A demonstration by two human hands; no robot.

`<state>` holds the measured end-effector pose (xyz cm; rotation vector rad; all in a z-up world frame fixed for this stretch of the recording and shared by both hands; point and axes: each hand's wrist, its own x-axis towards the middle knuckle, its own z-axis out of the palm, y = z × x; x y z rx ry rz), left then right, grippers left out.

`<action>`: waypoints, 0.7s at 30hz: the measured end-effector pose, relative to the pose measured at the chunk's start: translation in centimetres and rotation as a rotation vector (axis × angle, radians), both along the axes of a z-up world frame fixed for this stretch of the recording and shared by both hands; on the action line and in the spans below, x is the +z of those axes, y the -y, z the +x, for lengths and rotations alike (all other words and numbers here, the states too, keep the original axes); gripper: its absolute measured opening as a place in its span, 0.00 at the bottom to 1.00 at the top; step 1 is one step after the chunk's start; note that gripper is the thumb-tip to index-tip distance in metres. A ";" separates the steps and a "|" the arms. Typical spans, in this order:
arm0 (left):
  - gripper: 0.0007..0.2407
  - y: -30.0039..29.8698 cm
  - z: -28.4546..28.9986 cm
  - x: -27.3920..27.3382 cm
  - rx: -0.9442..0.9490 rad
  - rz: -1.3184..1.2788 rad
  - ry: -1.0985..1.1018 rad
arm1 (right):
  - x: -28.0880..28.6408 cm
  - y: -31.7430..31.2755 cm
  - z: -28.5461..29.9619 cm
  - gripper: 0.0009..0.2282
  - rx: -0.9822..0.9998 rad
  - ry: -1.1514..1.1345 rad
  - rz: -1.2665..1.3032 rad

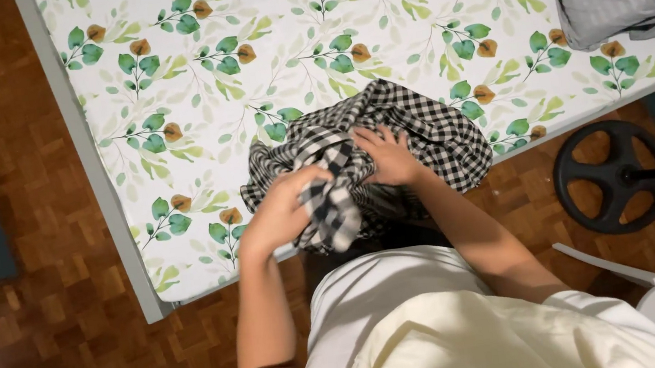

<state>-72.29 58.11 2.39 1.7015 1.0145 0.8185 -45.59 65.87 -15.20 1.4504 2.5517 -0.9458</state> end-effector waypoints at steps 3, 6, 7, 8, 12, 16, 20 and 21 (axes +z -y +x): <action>0.17 1.6 -3.0 3.1 0.100 0.007 -0.159 | -5.8 -0.6 3.1 0.16 -0.038 0.146 0.157; 0.15 1.6 -5.5 3.7 0.300 -0.007 -0.464 | -14.6 -2.6 6.5 0.14 -0.196 0.258 0.071; 0.15 1.3 -5.0 4.6 0.301 -0.009 -0.464 | -12.9 -3.0 6.2 0.14 -0.194 0.258 0.070; 0.25 0.8 -4.6 5.4 0.377 -0.121 -0.617 | -11.2 -3.5 5.8 0.15 -0.222 0.184 0.098; 0.46 -0.9 -0.8 6.4 0.411 -0.108 -0.675 | -4.9 -4.6 1.7 0.17 -0.137 0.037 0.278; 0.52 -3.2 2.0 0.4 0.197 -0.102 -0.737 | 9.6 -1.3 -4.6 0.16 0.069 -0.250 0.574; 0.24 -3.4 1.2 -3.1 0.337 0.104 -0.669 | 13.9 -0.1 -5.8 0.19 0.181 -0.485 0.606; 0.22 -3.3 0.6 -2.9 0.361 0.129 -0.551 | 13.7 -0.4 -5.4 0.27 0.138 -0.512 0.497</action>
